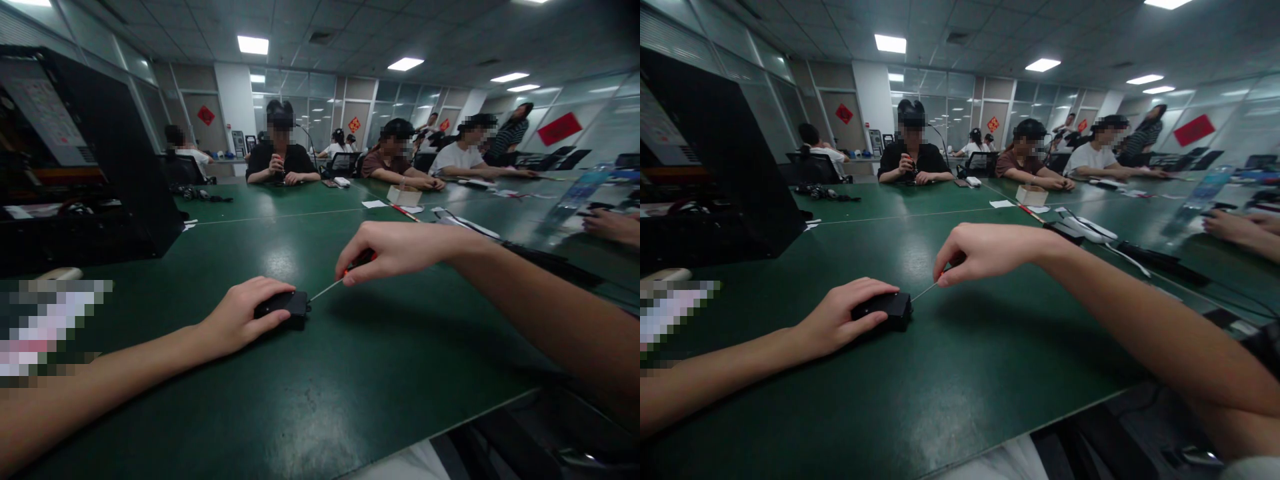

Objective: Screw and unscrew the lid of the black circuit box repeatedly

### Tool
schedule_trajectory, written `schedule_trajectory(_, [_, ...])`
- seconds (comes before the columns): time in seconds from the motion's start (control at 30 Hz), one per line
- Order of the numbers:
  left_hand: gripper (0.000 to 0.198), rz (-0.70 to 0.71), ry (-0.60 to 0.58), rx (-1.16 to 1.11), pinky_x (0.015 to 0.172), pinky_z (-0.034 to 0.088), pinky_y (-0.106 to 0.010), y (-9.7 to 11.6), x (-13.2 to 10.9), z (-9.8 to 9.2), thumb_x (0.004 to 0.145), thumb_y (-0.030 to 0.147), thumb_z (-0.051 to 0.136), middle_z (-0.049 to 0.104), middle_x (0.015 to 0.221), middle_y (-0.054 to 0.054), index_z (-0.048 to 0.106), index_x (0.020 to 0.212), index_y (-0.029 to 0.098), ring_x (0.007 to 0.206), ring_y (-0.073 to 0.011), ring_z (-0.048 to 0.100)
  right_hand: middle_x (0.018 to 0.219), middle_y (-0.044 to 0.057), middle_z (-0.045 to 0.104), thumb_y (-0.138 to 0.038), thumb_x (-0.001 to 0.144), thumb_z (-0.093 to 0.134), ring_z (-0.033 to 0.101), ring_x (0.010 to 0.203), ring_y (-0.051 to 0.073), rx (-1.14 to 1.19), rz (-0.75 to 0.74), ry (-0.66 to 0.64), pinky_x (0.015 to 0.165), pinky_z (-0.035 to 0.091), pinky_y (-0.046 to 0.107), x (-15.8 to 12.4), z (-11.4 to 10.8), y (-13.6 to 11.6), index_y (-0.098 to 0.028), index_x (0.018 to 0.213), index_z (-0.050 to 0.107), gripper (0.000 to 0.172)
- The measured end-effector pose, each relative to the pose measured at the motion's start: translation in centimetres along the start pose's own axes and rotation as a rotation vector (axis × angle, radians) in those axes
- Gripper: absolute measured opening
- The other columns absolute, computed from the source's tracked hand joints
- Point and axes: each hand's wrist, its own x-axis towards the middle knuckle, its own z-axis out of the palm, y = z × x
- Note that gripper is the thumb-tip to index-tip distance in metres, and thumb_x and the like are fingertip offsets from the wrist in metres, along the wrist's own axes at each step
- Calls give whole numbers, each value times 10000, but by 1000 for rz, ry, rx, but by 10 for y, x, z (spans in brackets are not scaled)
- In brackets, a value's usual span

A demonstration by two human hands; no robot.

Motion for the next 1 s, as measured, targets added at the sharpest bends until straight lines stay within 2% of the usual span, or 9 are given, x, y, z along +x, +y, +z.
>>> schedule_trajectory(0.07, [357, 1, 1, 6, 950, 527, -384, -1, 0, 0, 982, 398, 561, 721, 1187, -103, 636, 1265, 195, 1071, -253, 667, 884, 39, 715, -512, 875, 650, 593, 721, 118, 213, 81, 41, 630, 430, 230, -4, 21, 21, -147, 1084, 766, 437])
schedule_trajectory(0.2, [374, 4, -3, 11, 943, 529, -379, -3, -2, 1, 982, 403, 559, 721, 1191, -107, 632, 1281, 191, 1074, -254, 666, 601, -60, 458, -572, 784, 726, 346, 475, 51, 743, 244, 48, 422, 233, 200, 0, 66, 55, -118, 1046, 724, 525])
schedule_trajectory(0.33, [374, 19, 1, 9, 938, 524, -373, -6, -3, 1, 981, 428, 558, 722, 1177, -104, 635, 1262, 193, 1056, -251, 666, 590, -71, 439, -549, 752, 762, 312, 456, 42, 880, 245, 45, 407, 195, 195, 7, 81, 64, -117, 1018, 707, 510])
schedule_trajectory(0.43, [357, 4, -7, 8, 915, 523, -357, -5, -2, 0, 973, 442, 570, 728, 1141, -94, 651, 1216, 193, 1034, -246, 670, 671, -10, 582, -522, 837, 699, 460, 543, 75, 610, 101, 136, 483, 332, 213, 3, 75, 55, -119, 1036, 734, 450])
schedule_trajectory(0.53, [350, -18, -10, 9, 899, 522, -351, -2, -1, -1, 960, 450, 584, 734, 1115, -90, 664, 1180, 190, 1017, -247, 673, 871, 65, 703, -420, 941, 609, 603, 722, 109, 109, -173, 316, 653, 431, 237, -8, 70, 43, -127, 1065, 741, 344])
schedule_trajectory(0.6, [341, -26, -11, 10, 896, 516, -350, 0, 0, -2, 956, 446, 588, 735, 1110, -87, 667, 1167, 190, 1014, -247, 672, 812, 51, 688, -349, 976, 561, 585, 663, 100, -249, -329, 442, 601, 388, 236, -15, 70, 37, -141, 1071, 730, 285])
schedule_trajectory(0.73, [332, -32, -14, 15, 879, 506, -344, 0, 0, -2, 955, 439, 589, 734, 1104, -80, 666, 1158, 188, 1004, -245, 670, 644, -8, 569, -270, 986, 536, 440, 521, 94, -821, -486, 608, 495, 272, 271, -22, 75, 33, -176, 1033, 712, 204])
schedule_trajectory(0.87, [340, -34, 6, 27, 850, 499, -338, -5, -1, -1, 953, 458, 587, 732, 1077, -71, 670, 1149, 193, 972, -241, 672, 629, -15, 537, -190, 986, 505, 417, 534, 114, -996, -535, 617, 488, 245, 302, -25, 78, 25, -192, 1079, 688, 206])
schedule_trajectory(1.0, [353, -61, 18, 29, 841, 496, -336, -6, -2, -1, 945, 467, 599, 730, 1066, -70, 676, 1148, 190, 962, -239, 671, 653, -3, 559, -235, 1010, 477, 410, 528, 104, -862, -416, 582, 502, 230, 298, -25, 78, 13, -176, 1010, 690, 221])
